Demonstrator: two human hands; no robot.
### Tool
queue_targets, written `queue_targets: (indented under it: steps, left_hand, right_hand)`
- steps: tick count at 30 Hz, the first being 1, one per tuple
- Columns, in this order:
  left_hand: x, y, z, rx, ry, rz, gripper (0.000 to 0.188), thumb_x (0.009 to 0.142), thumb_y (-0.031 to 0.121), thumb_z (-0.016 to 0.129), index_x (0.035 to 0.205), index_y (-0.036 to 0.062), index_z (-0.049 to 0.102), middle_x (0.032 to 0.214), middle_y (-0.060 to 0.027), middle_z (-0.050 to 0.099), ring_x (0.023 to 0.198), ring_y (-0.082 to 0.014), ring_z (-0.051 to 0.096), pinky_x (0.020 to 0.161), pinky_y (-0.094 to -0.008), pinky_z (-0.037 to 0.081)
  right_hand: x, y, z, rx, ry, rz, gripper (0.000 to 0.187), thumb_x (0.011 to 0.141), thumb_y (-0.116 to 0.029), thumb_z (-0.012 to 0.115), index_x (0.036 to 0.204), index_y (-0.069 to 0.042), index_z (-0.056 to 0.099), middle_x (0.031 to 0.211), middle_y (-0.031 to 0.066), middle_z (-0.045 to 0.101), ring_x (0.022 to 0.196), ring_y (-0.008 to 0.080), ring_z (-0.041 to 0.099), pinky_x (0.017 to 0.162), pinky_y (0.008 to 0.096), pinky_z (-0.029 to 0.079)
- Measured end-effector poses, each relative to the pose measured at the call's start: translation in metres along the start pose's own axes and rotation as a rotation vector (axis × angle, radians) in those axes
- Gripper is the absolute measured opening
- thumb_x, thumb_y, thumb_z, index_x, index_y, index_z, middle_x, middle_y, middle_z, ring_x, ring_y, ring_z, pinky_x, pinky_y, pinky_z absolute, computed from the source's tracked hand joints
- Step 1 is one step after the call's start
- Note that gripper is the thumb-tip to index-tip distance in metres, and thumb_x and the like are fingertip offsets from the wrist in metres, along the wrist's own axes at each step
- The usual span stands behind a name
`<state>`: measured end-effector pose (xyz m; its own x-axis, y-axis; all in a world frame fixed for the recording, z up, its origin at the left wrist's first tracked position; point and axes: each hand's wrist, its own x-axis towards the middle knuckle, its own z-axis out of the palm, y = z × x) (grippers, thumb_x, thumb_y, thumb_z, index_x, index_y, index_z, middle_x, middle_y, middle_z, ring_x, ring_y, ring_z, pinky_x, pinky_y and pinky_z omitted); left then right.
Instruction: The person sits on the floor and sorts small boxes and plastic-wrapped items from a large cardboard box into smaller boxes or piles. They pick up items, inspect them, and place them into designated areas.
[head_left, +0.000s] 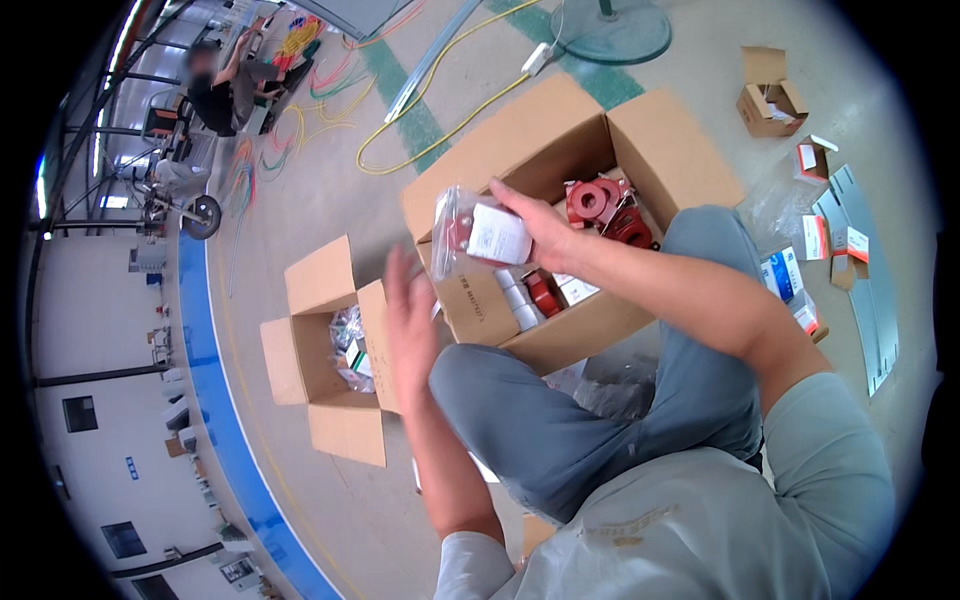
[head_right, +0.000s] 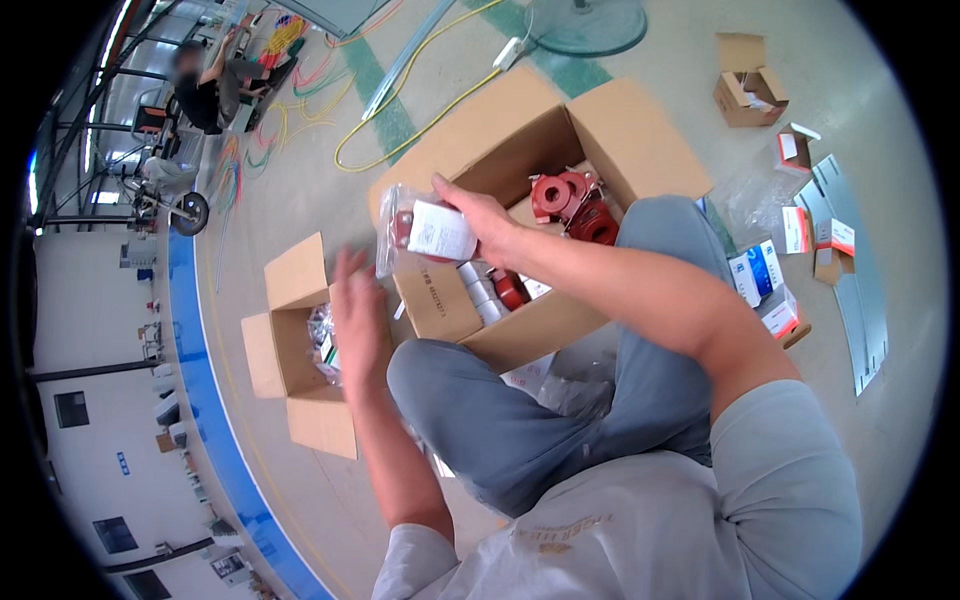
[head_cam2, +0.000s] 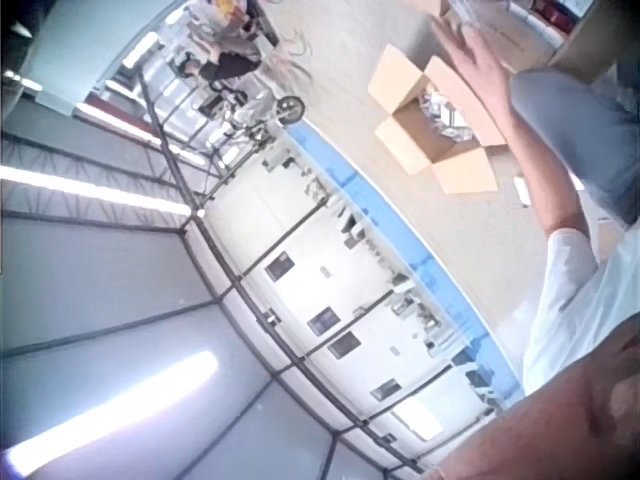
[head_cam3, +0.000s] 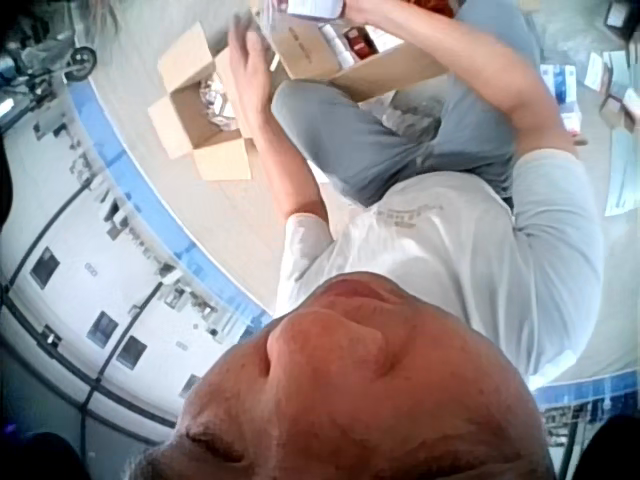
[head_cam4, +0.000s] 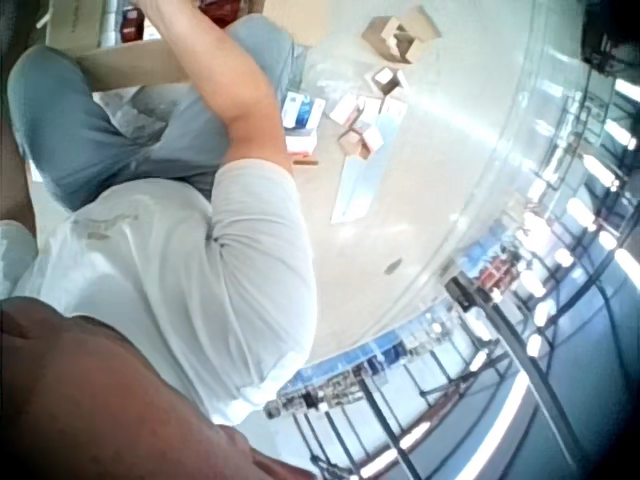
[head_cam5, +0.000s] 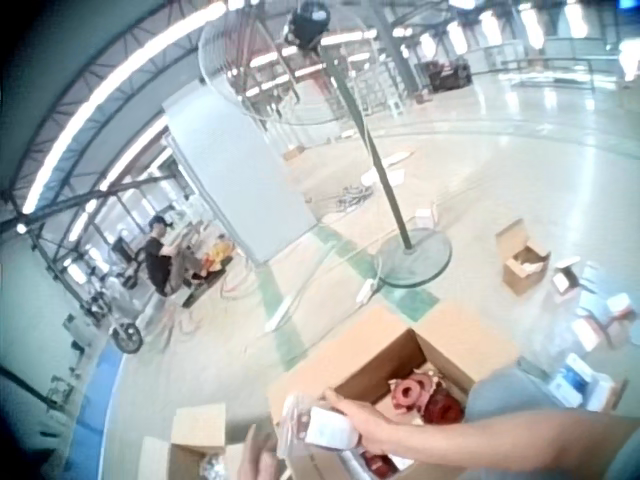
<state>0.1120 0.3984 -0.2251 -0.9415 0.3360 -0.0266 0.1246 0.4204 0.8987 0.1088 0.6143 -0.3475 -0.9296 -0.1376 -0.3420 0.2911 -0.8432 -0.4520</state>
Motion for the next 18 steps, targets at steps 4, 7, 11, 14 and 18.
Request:
queue_targets:
  steps: [4, 7, 11, 14, 18]
  left_hand:
    - [0.030, 0.013, 0.069, 0.037, -0.047, -0.004, 0.045, 0.112, 0.033, 0.053, 0.145, 0.0042, 0.063, 0.124, -0.0121, 0.074, 0.100, -0.0150, 0.070, 0.081, -0.0342, 0.060]
    - [0.047, 0.000, 0.083, 0.362, 0.119, 0.293, 0.034, 0.111, 0.028, 0.056, 0.128, 0.0039, 0.073, 0.100, -0.0121, 0.078, 0.083, -0.0183, 0.072, 0.074, -0.0347, 0.058]
    - [0.056, 0.028, 0.087, 0.662, 0.306, 0.641, 0.022, 0.107, 0.021, 0.062, 0.106, 0.0030, 0.075, 0.084, -0.0129, 0.072, 0.071, -0.0286, 0.068, 0.068, -0.0358, 0.054]
    - [0.063, 0.052, 0.079, 0.677, 0.375, 0.790, 0.018, 0.105, 0.017, 0.066, 0.096, 0.0024, 0.071, 0.079, -0.0130, 0.068, 0.067, -0.0323, 0.062, 0.064, -0.0364, 0.051]
    - [0.076, 0.075, 0.076, 0.596, 0.424, 0.858, 0.021, 0.104, 0.017, 0.069, 0.091, 0.0009, 0.066, 0.070, -0.0097, 0.057, 0.060, -0.0222, 0.053, 0.059, -0.0343, 0.045]
  right_hand:
    - [-0.011, -0.011, -0.006, -0.048, -0.050, -0.020, 0.072, 0.102, -0.075, 0.044, 0.138, -0.016, 0.065, 0.129, 0.0032, 0.071, 0.118, 0.0219, 0.068, 0.098, 0.0469, 0.055]
    - [-0.015, -0.020, -0.011, -0.015, -0.049, -0.018, 0.078, 0.100, -0.080, 0.038, 0.141, -0.018, 0.063, 0.133, 0.0023, 0.069, 0.124, 0.0234, 0.065, 0.102, 0.0500, 0.052]
    - [-0.016, -0.033, -0.005, 0.000, -0.111, 0.000, 0.086, 0.097, -0.086, 0.033, 0.149, -0.020, 0.055, 0.139, 0.0022, 0.064, 0.126, 0.0250, 0.064, 0.102, 0.0503, 0.052]
    - [-0.015, -0.041, -0.003, 0.023, -0.216, -0.014, 0.090, 0.096, -0.087, 0.031, 0.152, -0.020, 0.052, 0.142, 0.0024, 0.063, 0.126, 0.0247, 0.063, 0.102, 0.0493, 0.052]
    - [-0.010, -0.036, -0.006, 0.083, -0.204, -0.044, 0.094, 0.091, -0.092, 0.033, 0.142, -0.019, 0.062, 0.134, 0.0057, 0.068, 0.117, 0.0257, 0.067, 0.090, 0.0451, 0.055]
